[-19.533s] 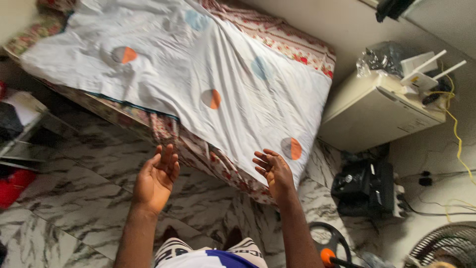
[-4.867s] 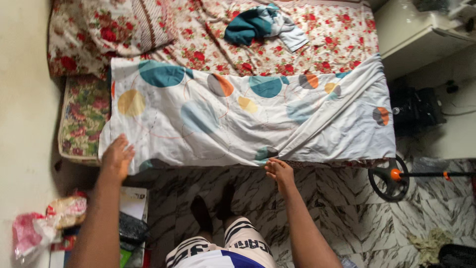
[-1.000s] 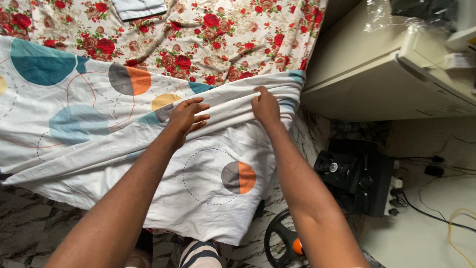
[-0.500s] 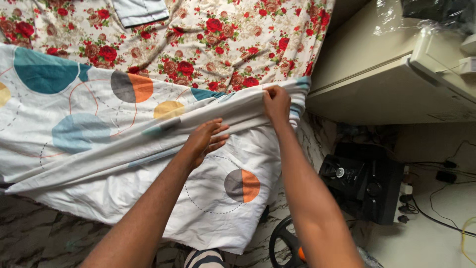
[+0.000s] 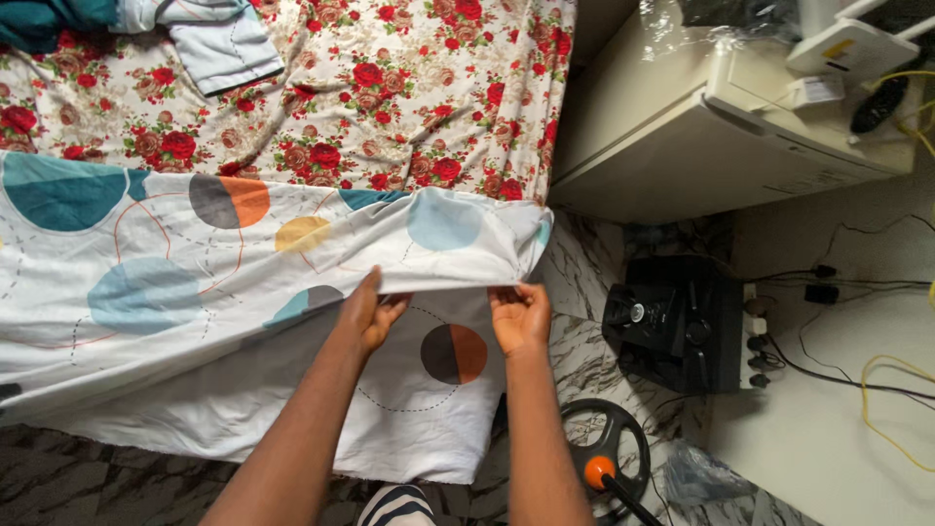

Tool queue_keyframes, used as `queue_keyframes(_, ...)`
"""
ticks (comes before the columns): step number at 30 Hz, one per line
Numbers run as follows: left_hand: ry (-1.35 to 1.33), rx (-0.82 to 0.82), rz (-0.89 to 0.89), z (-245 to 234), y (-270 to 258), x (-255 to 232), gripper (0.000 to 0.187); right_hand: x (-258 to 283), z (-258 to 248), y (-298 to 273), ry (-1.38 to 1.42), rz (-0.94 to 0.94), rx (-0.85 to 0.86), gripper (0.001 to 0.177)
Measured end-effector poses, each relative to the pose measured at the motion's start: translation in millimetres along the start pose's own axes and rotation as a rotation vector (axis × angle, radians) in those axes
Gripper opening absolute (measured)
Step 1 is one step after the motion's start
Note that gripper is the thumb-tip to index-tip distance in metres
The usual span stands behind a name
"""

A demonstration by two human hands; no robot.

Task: The person folds a blue and white patterned garment on a bed by hand, smoothing the fabric and folding it into a square shape.

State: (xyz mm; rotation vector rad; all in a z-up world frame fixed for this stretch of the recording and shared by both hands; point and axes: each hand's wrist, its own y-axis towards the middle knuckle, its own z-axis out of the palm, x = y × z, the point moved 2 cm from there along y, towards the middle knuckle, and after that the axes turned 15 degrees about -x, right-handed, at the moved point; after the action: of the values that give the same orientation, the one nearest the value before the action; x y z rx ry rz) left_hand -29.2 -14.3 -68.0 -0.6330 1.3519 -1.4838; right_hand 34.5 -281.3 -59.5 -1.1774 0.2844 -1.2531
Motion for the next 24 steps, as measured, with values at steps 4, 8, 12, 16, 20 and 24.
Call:
queue_keyframes(4, -0.120, -0.089, 0.073, -29, -19, -10, 0.056, 1, -32, 7, 0.329, 0.197, -0.119, 0.014)
queue_keyframes(8, -0.118, -0.086, 0.086, -45, -53, -16, 0.055, -1, -34, 33, 0.271, 0.224, -0.151, 0.015)
queue_keyframes(12, -0.149, -0.071, 0.099, -58, -71, -18, 0.055, 11, -28, 69, 0.263, 0.298, -0.181, 0.013)
queue_keyframes(16, -0.155, -0.025, 0.089, -70, -84, -13, 0.053, 21, -24, 66, 0.262, 0.443, -0.058, 0.043)
queue_keyframes(20, -0.091, -0.048, 0.088, -75, -92, -11, 0.052, 18, -9, 55, 0.042, 0.464, 0.233, 0.048)
queue_keyframes(24, -0.075, -0.046, 0.093, -79, -101, -8, 0.051, 19, -4, 54, -0.156, 0.163, -0.209, 0.021)
